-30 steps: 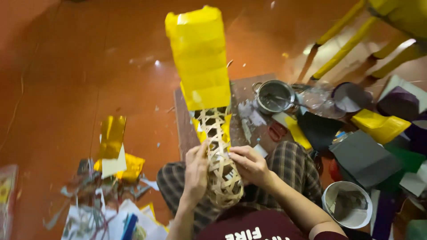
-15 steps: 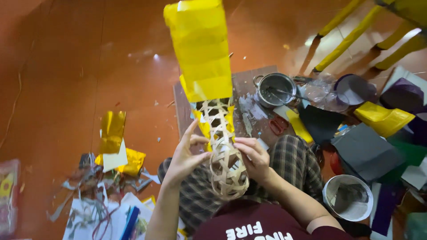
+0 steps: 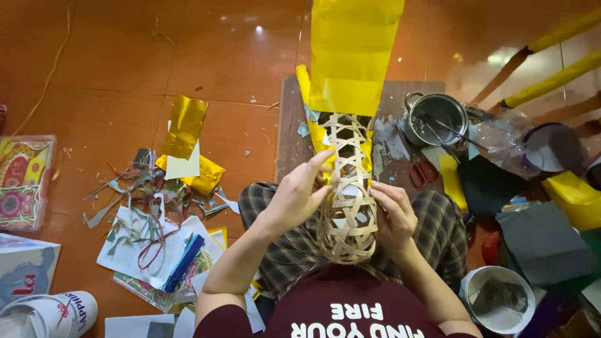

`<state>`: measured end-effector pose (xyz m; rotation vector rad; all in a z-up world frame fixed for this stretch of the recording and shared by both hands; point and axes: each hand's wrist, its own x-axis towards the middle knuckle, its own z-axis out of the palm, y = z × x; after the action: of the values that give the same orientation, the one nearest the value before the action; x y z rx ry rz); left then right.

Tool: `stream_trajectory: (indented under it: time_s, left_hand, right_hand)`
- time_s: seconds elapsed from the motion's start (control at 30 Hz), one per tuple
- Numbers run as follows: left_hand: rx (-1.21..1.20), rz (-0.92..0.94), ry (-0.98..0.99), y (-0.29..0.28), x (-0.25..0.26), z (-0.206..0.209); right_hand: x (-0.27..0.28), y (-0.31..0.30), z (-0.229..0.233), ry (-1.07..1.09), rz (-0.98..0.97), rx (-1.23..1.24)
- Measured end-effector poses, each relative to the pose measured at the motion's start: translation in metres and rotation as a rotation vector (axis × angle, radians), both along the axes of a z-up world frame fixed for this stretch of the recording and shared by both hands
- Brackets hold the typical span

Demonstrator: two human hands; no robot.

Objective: Applying yellow paper to a bamboo lantern frame using glue

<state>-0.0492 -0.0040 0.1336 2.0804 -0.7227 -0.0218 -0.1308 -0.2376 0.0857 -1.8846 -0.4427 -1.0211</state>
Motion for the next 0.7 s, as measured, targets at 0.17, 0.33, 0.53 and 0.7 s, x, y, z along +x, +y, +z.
stream_trajectory:
  time_s: [0.17, 0.33, 0.53, 0.7]
  left_hand:
    - [-0.227, 0.120, 0.009, 0.013, 0.028, -0.050]
    - [-0.291, 0.158, -0.046, -0.009, 0.049, -0.104]
    - [-0.310, 0.166, -0.122, -0.029, 0.056, -0.095]
    - [-0.226, 0.098, -0.210, -0.027, 0.061, -0.083]
  right_hand:
    - [0.001, -0.001, 0.003, 0.020, -0.004, 0.028]
    - [0.006, -0.004, 0.001, 0.020, -0.007, 0.003]
    - [0.008, -0.005, -0.002, 0.023, 0.002, 0.025]
    - [0.007, -0.004, -0.001, 0.037, -0.014, 0.034]
